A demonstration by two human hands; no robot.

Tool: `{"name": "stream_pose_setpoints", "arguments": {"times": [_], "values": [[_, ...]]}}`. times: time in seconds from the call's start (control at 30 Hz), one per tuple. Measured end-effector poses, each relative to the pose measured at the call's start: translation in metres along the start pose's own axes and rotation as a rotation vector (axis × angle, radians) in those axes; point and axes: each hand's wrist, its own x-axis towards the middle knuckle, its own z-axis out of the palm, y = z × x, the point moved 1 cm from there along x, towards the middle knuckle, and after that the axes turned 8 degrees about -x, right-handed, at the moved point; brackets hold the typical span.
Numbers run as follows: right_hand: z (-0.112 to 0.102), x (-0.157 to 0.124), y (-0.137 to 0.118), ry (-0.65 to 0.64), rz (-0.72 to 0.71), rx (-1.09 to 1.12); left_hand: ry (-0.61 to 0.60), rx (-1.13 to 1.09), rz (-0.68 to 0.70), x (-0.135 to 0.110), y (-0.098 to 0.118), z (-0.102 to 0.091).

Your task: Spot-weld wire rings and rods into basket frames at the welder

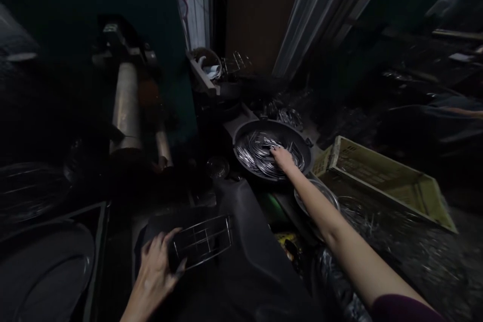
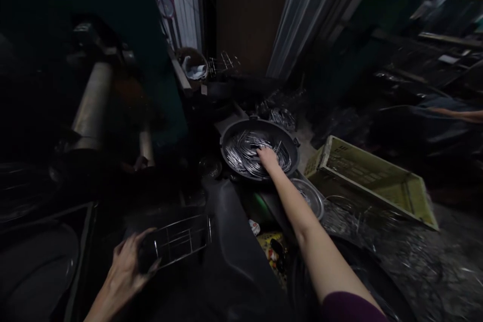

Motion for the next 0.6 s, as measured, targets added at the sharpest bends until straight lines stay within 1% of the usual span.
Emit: {"name": "stream_pose_setpoints", "arguments": {"times": [0.1,0.17,0.23,0.27,0.33,0.43,0.47,0.5,0.53,0.6], "values": [[0.002,-0.003,0.001,-0.003,-0.091,-0.032,0.01,0.013,-0.025,-0.001,-0.001,-0.001],[-0.001,-0.008,0.005,-0.001,-0.125,-0.044,-0.032,-0.019,-0.076,-0.001,-0.001,-0.007],[-0.008,-0.017,0.01,0.009,-0.144,-0.054,-0.083,-0.092,-0.1,0.001,0.002,-0.02],[-0.012,-0.023,0.013,0.018,-0.153,-0.058,-0.087,-0.145,-0.1,0.002,0.006,-0.029],[-0.023,-0.037,0.018,0.037,-0.184,-0.069,-0.06,-0.277,-0.114,0.007,0.016,-0.049],[-0.046,-0.056,0.023,0.046,-0.269,-0.049,0.015,-0.476,-0.197,0.015,0.037,-0.073],[-0.055,-0.061,0.024,0.055,-0.285,-0.005,0.04,-0.526,-0.219,0.019,0.046,-0.078],[-0.065,-0.065,0.023,0.085,-0.266,0.076,0.061,-0.567,-0.23,0.023,0.055,-0.08],[-0.077,-0.067,0.022,0.139,-0.211,0.204,0.074,-0.605,-0.228,0.029,0.065,-0.08],[-0.102,-0.071,0.016,0.266,-0.045,0.643,0.051,-0.681,-0.192,0.043,0.087,-0.075]]}}
